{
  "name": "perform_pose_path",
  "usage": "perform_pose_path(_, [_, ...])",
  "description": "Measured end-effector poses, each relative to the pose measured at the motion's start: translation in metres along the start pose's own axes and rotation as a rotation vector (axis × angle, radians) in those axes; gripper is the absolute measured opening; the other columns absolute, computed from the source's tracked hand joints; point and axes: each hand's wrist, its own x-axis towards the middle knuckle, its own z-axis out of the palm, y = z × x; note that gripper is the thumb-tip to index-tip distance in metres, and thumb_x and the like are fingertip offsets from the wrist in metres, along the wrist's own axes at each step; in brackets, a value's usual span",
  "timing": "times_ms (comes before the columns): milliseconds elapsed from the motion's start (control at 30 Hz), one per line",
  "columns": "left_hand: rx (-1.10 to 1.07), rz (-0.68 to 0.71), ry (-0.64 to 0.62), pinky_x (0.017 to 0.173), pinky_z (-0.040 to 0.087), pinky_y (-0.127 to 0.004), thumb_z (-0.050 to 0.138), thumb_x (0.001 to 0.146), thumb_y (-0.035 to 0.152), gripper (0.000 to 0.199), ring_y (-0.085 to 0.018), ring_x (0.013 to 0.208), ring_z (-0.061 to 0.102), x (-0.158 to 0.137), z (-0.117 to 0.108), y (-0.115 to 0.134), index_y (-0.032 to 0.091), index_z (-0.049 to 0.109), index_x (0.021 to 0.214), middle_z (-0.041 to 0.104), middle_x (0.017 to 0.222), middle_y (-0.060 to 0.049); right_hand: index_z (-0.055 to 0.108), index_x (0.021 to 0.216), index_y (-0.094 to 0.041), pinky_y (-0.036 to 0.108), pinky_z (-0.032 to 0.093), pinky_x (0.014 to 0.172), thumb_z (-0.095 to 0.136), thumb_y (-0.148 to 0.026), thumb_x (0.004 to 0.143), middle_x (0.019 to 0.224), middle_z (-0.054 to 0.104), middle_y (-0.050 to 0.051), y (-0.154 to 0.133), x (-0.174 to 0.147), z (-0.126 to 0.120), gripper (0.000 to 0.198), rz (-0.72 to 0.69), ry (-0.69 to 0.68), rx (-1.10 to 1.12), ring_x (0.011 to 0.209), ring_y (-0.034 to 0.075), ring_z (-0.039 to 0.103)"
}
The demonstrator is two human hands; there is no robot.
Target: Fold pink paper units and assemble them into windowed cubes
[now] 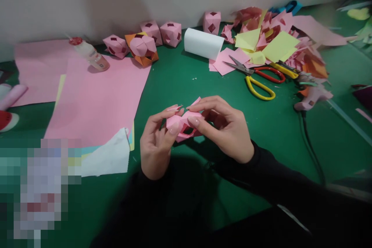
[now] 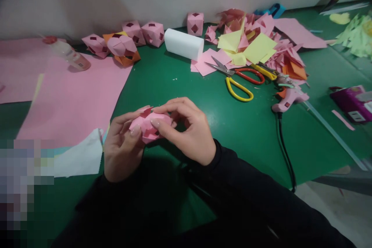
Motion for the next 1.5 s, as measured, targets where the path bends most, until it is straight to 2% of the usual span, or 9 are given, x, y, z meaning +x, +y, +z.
perform_pose_path(300, [-0.007,0.014,0.011,0.114,0.043,-0.052,0.079,0.080,0.033,0.017,-0.026,0.119,0.064,0.0004,-0.0005,-0.0009,0.027,0.073,0.095,0.070,0.118,-0.004,0.074,0.097,-0.022,0.031,0.060,0.063,0.079,-0.036,0.080,0.107,0.063,0.007,-0.0002,-0.0002,-0.0008,0.022,0.021,-0.005,-0.003,0.071,0.012,0.060])
perform_pose_path(633, [0.000,0.068,-0.013,0.112,0.046,-0.049,0.082,0.077,0.031,0.021,-0.026,0.117,0.065,0.0038,-0.0052,-0.0064,0.027,0.076,0.097,0.071,0.117,-0.006,0.075,0.098,-0.020,0.028,0.057,0.063,0.076,-0.022,0.082,0.103,0.064,0.006,0.0017,0.0008,-0.0012,0.016,-0.041,-0.028,-0.024,0.073,0.012,0.061])
perform_pose_path(800, [0.011,0.096,-0.025,0.111,0.047,-0.047,0.080,0.079,0.031,0.021,-0.025,0.118,0.065,0.0042,-0.0067,-0.0097,0.029,0.077,0.099,0.073,0.117,-0.004,0.076,0.098,-0.021,0.029,0.057,0.065,0.076,-0.020,0.082,0.102,0.066,0.007,0.0012,0.0020,-0.0017,0.016,-0.072,-0.042,-0.040,0.081,0.015,0.064])
perform_pose_path(1000, [0.128,0.085,-0.039,0.109,0.050,-0.036,0.073,0.086,0.034,0.027,-0.023,0.125,0.062,0.0013,-0.0086,-0.0087,0.032,0.076,0.112,0.068,0.133,-0.003,0.078,0.103,-0.025,0.031,0.058,0.073,0.077,-0.022,0.083,0.105,0.070,0.006,0.0030,0.0016,-0.0012,0.020,-0.135,-0.017,-0.094,0.092,0.017,0.067])
perform_pose_path(1100, [0.142,0.082,-0.038,0.105,0.053,-0.030,0.073,0.087,0.035,0.029,-0.021,0.124,0.063,0.0005,-0.0084,-0.0077,0.034,0.075,0.115,0.067,0.135,-0.002,0.078,0.106,-0.027,0.031,0.058,0.075,0.077,-0.021,0.083,0.106,0.071,0.005,0.0032,0.0009,-0.0007,0.023,-0.145,-0.017,-0.080,0.090,0.016,0.067])
perform_pose_path(1267, [0.179,0.125,-0.024,0.104,0.054,-0.028,0.072,0.087,0.035,0.030,-0.020,0.123,0.063,-0.0005,-0.0061,-0.0075,0.035,0.074,0.117,0.067,0.135,-0.002,0.078,0.107,-0.030,0.029,0.059,0.072,0.077,-0.019,0.083,0.106,0.072,0.003,0.0036,0.0003,0.0016,0.026,-0.164,0.000,-0.069,0.085,0.014,0.066])
perform_pose_path(1500, [0.151,0.139,0.015,0.104,0.054,-0.029,0.077,0.083,0.032,0.028,-0.020,0.121,0.065,-0.0015,-0.0035,-0.0100,0.034,0.077,0.111,0.069,0.132,-0.002,0.078,0.107,-0.030,0.033,0.057,0.089,0.077,-0.016,0.083,0.106,0.073,0.003,0.0068,-0.0007,0.0044,0.027,-0.195,0.033,-0.105,0.094,0.016,0.068])
